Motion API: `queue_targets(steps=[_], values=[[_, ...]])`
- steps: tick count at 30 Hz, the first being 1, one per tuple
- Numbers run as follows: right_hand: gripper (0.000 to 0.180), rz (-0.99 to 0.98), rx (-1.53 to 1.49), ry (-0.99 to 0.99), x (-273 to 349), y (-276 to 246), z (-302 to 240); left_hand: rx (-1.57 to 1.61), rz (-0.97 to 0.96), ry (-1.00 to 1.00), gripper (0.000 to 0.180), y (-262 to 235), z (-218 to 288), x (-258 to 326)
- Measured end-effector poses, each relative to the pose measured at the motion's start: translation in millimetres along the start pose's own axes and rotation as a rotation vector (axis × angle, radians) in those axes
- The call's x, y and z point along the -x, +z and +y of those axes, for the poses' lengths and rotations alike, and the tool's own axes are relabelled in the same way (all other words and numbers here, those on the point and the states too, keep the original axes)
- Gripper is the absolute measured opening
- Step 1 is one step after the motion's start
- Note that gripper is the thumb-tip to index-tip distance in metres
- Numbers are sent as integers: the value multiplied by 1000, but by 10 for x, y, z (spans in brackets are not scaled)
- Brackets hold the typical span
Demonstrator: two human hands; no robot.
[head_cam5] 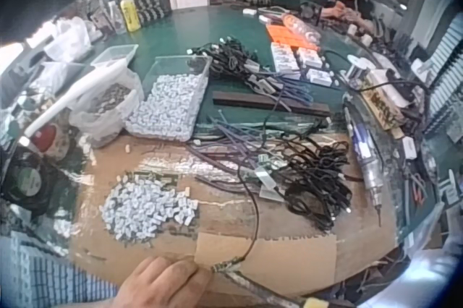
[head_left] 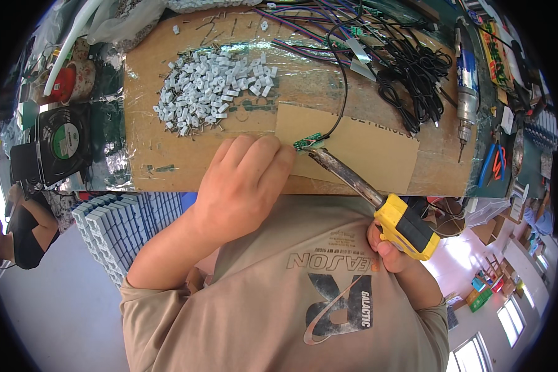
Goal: The person secures components and wires onto a small electronic board using a hot glue gun.
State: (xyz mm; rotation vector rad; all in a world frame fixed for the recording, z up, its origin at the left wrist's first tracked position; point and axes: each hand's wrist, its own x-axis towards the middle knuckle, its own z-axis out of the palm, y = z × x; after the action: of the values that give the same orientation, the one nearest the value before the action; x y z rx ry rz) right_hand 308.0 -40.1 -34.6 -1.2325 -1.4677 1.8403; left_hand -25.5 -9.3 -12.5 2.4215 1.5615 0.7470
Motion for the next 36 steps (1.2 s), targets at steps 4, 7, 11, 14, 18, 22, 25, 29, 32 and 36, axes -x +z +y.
queue_targets(steps=[4,7,11,14,18,22,25,29,32,36], values=[[16,11,26,-9,6,-8,9,6,-3,-1,39,-1,1,0],[16,-1,68,-15,9,-14,11,-14,-44,17,40,4,-18,36],[15,13,46,12,13,-7,8,-9,-41,14,40,-5,-12,37],[15,37,8,20,11,11,-7,-8,-41,11,40,0,-17,42],[17,39,13,19,12,6,-13,5,-25,3,40,-13,-3,14],[18,35,25,22,-6,12,-35,19,-2,-7,41,-6,-6,12],[18,39,27,15,-11,10,-33,9,5,-2,41,0,-5,13],[19,31,40,14,-3,1,-34,1,1,-8,41,-5,2,11],[20,44,52,6,-9,13,-45,4,-11,-13,40,-6,4,10],[21,44,23,33,-3,8,-40,9,-8,-16,39,-6,7,5]])
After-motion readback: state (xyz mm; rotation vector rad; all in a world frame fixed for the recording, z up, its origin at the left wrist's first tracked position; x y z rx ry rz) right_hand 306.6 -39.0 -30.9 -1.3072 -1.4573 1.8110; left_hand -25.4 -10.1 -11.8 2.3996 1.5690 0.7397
